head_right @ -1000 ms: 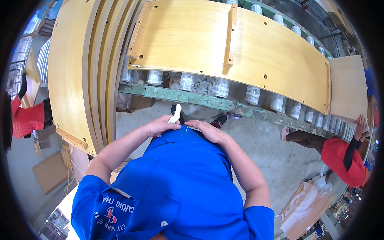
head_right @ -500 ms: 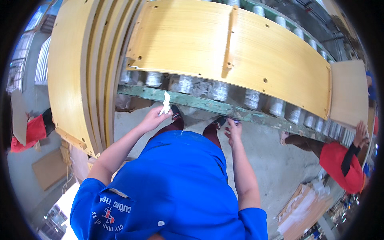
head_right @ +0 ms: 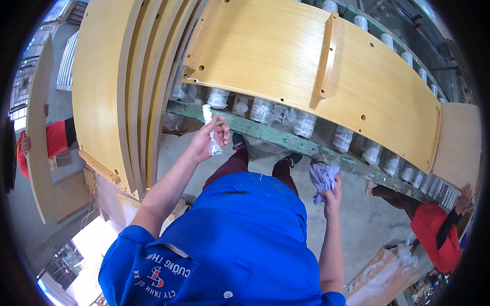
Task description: The person wipes the surface of large wooden panels with a white cloth while they move along a roller conveyor. They occasionally adjust the cloth and continue wiping different sections of the panels as they pass by.
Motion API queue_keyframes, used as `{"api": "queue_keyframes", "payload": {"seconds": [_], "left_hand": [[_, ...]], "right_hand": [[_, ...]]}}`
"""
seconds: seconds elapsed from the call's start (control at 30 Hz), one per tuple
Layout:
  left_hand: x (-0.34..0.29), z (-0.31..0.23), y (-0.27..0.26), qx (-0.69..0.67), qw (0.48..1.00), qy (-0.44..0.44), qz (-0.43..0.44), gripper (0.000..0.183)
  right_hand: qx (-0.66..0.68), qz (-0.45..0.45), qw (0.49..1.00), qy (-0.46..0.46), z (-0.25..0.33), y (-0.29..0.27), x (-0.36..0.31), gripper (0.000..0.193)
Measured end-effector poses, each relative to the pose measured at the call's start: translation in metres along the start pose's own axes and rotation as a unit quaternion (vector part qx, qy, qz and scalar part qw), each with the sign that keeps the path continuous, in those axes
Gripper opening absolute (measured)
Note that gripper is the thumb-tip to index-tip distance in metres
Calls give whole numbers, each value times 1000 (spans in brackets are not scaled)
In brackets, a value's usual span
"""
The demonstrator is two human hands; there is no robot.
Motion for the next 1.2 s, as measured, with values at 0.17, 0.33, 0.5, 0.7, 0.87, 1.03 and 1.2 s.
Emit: {"api": "queue_keyframes", "payload": {"seconds": [0.17,0.33,0.5,0.7,0.87,1.03,1.2], "left_hand": [[0,-1,-1,25,1000,13,8,24],[5,5,9,51,998,5,30,23],[-4,-2,10,60,997,21,40,22],[-18,-26,-1,60,996,56,15,22],[-17,-31,-4,40,996,80,20,22],[-19,-28,4,76,994,70,35,22],[-31,-35,-8,116,991,66,12,20]], "right_hand": [[-94,225,967,-77,110,86,-16,32],[-294,485,814,-126,72,232,-29,27],[-341,514,787,-24,2,232,-6,30],[-321,425,846,23,-9,194,24,27],[-169,471,864,-62,85,242,2,22],[-267,544,796,-1,34,236,-35,23],[-378,529,760,27,11,182,-23,22]]}}
Point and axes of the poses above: each hand's wrist, its own x-axis towards the middle knuckle, its own y-axis out of the palm, z = x × y, the point moved 10 cm from there along x, towards the middle knuckle, and after that the axes turned 6 degrees about -x, right-handed, at the moved point
